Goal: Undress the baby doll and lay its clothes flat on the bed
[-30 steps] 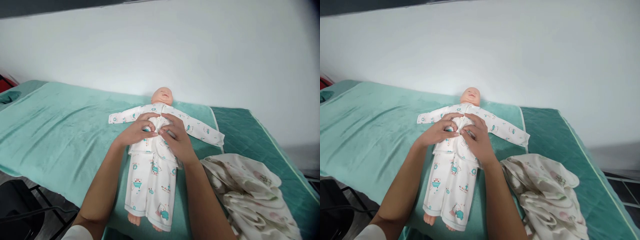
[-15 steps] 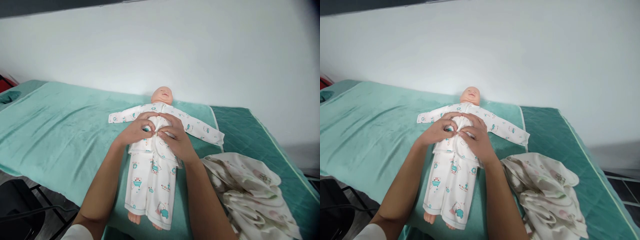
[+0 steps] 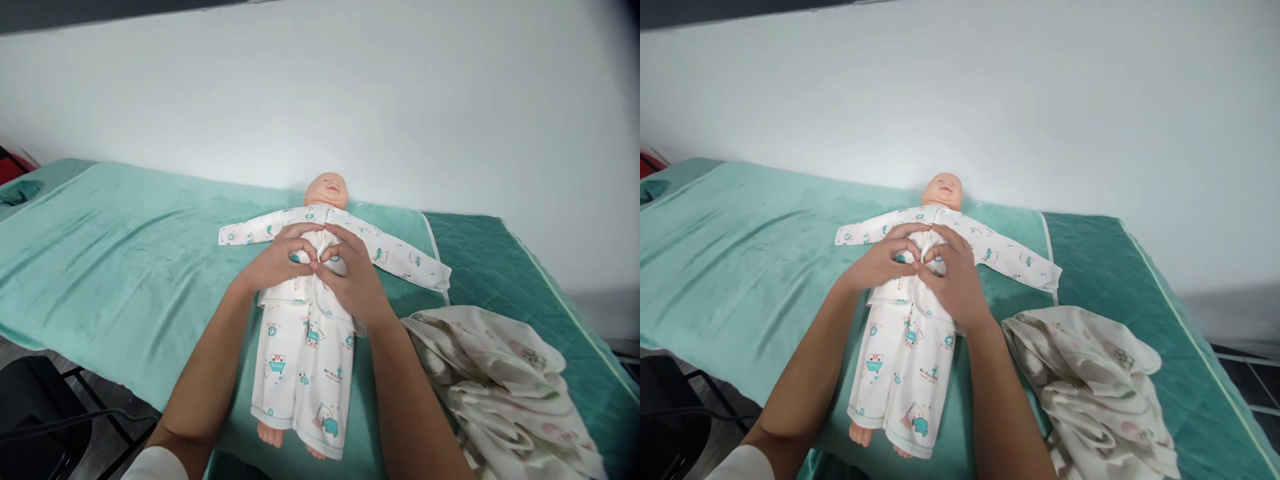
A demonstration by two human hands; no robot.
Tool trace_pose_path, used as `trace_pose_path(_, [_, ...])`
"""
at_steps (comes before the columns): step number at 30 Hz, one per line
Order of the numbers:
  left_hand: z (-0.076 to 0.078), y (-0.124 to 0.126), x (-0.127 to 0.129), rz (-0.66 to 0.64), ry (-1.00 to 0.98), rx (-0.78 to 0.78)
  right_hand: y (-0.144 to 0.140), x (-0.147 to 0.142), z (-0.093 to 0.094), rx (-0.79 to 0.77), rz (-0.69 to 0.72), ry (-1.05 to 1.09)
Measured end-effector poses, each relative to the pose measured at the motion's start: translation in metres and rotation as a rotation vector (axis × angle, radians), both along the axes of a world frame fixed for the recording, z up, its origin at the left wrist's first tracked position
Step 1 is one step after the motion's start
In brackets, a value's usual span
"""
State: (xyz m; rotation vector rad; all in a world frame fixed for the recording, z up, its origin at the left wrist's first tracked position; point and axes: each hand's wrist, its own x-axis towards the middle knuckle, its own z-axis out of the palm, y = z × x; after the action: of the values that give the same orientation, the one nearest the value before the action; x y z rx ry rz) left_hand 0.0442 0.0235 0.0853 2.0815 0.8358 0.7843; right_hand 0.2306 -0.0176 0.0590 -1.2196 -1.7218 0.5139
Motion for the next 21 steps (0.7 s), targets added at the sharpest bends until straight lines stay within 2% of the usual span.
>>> trace_pose_path(5, [-0.001,0.002,-0.002,-0.036,-0.100,-0.057,-0.002,-0.004,0.004,-0.015,0.000,0.044])
trace_pose_path(7, [-0.005,0.006,-0.006,-0.006,-0.223,-0.146,-0.001,0.003,0.003,-0.073,-0.002,0.223])
trace_pose_path(8, [-0.007,0.009,-0.008,0.048,-0.318,-0.197,0.001,0.008,0.001,-0.096,-0.044,0.357])
trace_pose_path(9, [-0.011,0.013,-0.011,0.134,-0.429,-0.245,0.003,0.016,-0.002,-0.116,-0.129,0.498])
trace_pose_path(11, [-0.020,0.022,-0.017,0.394,-0.647,-0.305,0.010,0.032,-0.010,-0.130,-0.387,0.732])
trace_pose_path(13, [-0.030,0.031,-0.022,0.715,-0.783,-0.292,0.018,0.045,-0.020,-0.134,-0.607,0.824])
trace_pose_path(14, [-0.034,0.035,-0.023,0.856,-0.795,-0.258,0.021,0.049,-0.025,-0.128,-0.658,0.823])
trace_pose_path(16, [-0.041,0.038,-0.023,1.016,-0.702,-0.143,0.025,0.048,-0.033,-0.096,-0.661,0.748])
trace_pose_path(17, [-0.043,0.039,-0.021,1.022,-0.610,-0.074,0.025,0.044,-0.035,-0.087,-0.636,0.676])
trace_pose_path(18, [-0.045,0.039,-0.018,0.983,-0.499,-0.002,0.024,0.038,-0.036,-0.082,-0.609,0.593])
trace_pose_path(21, [-0.046,0.042,-0.008,0.750,-0.151,0.205,0.019,0.023,-0.034,-0.091,-0.542,0.377])
